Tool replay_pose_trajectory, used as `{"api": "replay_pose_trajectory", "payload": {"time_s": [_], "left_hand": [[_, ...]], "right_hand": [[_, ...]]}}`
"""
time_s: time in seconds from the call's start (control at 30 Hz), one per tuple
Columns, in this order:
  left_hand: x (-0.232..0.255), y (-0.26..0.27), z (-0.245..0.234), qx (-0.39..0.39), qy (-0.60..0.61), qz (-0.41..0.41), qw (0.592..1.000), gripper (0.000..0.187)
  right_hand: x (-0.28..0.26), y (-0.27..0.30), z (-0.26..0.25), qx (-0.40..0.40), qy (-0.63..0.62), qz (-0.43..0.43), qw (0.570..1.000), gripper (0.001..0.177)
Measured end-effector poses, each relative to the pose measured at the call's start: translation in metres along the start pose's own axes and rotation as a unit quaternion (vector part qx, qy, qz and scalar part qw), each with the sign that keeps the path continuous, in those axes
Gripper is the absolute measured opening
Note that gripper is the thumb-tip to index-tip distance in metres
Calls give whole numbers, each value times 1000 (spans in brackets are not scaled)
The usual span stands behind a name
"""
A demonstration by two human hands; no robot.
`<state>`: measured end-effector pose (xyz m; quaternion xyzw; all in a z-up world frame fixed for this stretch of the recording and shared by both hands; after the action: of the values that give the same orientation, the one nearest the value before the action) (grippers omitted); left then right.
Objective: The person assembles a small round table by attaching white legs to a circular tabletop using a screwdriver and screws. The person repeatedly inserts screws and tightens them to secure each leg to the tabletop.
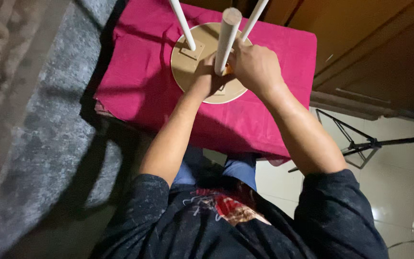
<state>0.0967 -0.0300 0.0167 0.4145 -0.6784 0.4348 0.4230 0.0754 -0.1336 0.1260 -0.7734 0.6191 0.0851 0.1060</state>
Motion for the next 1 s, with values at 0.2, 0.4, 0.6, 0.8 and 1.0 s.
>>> {"api": "replay_pose_trajectory", "payload": {"time_s": [0.2,0.4,0.6,0.8,1.0], "left_hand": [[15,2,-11,36,-106,94,989,34],[35,9,-11,27,-126,169,977,34],[46,15,-22,72,-51,139,986,40],[66,25,-26,54,-66,173,981,44],[82,46,-18,171,-161,173,957,54]], "right_hand": [[-20,6,-9,72,42,-116,990,29],[-5,-2,12,36,27,-125,991,31],[-11,-6,12,70,81,-57,993,28],[-34,28,-15,85,-70,-266,958,30],[-11,30,9,47,-66,-71,994,55]]}}
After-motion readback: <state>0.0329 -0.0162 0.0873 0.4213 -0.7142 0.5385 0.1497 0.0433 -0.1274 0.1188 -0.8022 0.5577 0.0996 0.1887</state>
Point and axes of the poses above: each hand's wrist, its own y-axis away from the middle knuckle, its own z-axis out of the palm, x = y × z, the point moved 10 cm from there along -y, towards the middle knuckle, and after that the axes turned 4 degrees about z, right-handed, at the moved point
